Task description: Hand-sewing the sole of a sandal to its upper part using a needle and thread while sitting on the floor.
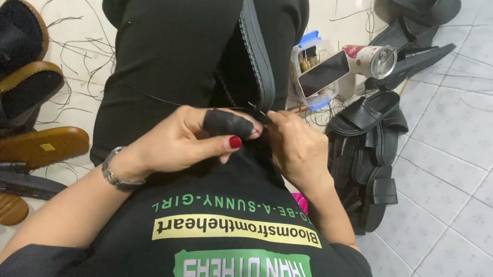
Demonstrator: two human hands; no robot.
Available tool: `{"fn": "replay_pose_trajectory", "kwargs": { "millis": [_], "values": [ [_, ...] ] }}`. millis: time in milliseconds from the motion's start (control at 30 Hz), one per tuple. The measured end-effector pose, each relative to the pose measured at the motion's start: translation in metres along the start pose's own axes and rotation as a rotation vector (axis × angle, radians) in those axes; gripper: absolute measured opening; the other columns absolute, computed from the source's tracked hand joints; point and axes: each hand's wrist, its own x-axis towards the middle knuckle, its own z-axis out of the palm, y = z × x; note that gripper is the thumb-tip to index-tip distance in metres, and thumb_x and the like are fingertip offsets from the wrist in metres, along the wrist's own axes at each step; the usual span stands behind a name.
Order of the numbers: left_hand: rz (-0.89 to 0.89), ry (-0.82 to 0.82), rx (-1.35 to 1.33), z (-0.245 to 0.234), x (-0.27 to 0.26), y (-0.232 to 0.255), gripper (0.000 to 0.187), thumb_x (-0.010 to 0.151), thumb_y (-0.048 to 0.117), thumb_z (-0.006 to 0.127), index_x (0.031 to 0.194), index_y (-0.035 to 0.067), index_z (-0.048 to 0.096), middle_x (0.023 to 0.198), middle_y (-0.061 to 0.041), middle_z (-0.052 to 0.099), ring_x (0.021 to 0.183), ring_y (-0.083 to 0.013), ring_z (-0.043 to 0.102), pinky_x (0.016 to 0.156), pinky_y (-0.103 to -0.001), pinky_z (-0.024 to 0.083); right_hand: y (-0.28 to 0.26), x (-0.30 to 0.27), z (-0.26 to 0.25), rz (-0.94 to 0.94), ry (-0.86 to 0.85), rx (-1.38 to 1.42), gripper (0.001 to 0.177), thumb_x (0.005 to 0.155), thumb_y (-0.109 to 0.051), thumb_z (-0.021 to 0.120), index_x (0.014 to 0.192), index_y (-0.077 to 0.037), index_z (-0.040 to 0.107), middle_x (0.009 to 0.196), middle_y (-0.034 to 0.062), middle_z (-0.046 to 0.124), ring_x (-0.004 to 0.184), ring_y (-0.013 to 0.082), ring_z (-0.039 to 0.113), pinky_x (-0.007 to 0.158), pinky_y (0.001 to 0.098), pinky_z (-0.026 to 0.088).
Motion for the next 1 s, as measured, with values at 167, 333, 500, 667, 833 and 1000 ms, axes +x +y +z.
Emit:
{"fn": "replay_pose_trajectory", "kwargs": {
  "millis": [167,333,500,667,833,1000],
  "values": [
    [0.031,0.493,0.556,0.004,0.009,-0.017,0.011,0.088,0.009,0.079,0.085,-0.001,0.077,0.059,-0.008,0.067,0.053,-0.0158,0.067,0.044,-0.025,0.05,0.017,0.001,0.007,-0.124,0.035,-0.058,0.023,0.092,-0.015,0.073,0.114,-0.014,0.066,0.095,0.0016,0.069,0.079,0.0208,0.071,0.064,0.0318,0.055],
    [-0.064,0.318,0.55,0.001,0.014,-0.006,0.018,0.084,0.009,0.079,0.098,-0.001,0.078,0.083,-0.016,0.077,0.077,-0.0266,0.077,0.063,-0.034,0.061,0.002,-0.002,-0.012,-0.042,-0.153,-0.226,0.027,0.096,-0.018,0.061,0.122,-0.023,0.064,0.089,-0.0019,0.062,0.071,0.0197,0.067,0.059,0.0325,0.053],
    [0.104,0.294,0.496,0.005,0.016,-0.014,0.025,0.082,0.008,0.081,0.105,0.002,0.077,0.092,-0.014,0.078,0.087,-0.0245,0.077,0.069,-0.032,0.062,-0.015,-0.002,-0.082,0.078,-0.534,-0.305,0.064,0.084,-0.006,0.061,0.145,-0.024,0.054,0.081,0.0064,0.068,0.062,0.0266,0.073,0.052,0.036,0.056],
    [0.387,0.268,0.902,-0.003,0.025,-0.036,0.028,0.09,0.001,0.072,0.114,-0.012,0.066,0.099,-0.025,0.068,0.091,-0.0446,0.069,0.076,-0.046,0.059,0.003,-0.02,-0.063,0.307,-0.276,0.577,0.066,0.081,-0.003,0.072,0.142,0.007,0.05,0.086,0.0359,0.064,0.071,0.0553,0.063,0.059,0.0531,0.051],
    [0.401,0.258,0.901,0.0,0.025,-0.026,0.031,0.094,0.007,0.071,0.119,-0.009,0.063,0.095,-0.02,0.067,0.084,-0.0397,0.069,0.07,-0.044,0.058,0.034,-0.038,0.018,0.197,0.107,0.906,0.013,0.077,-0.004,0.084,0.089,-0.002,0.079,0.088,0.0163,0.071,0.083,0.0304,0.073,0.076,0.0359,0.058],
    [0.416,0.271,0.864,-0.002,0.026,-0.034,0.027,0.094,0.008,0.071,0.116,-0.005,0.064,0.088,-0.014,0.065,0.071,-0.0292,0.067,0.06,-0.038,0.056,0.049,-0.037,0.039,0.141,0.187,1.071,0.016,0.068,0.0,0.089,0.08,0.002,0.079,0.081,0.021,0.07,0.078,0.0314,0.072,0.074,0.0362,0.058]
  ]
}}
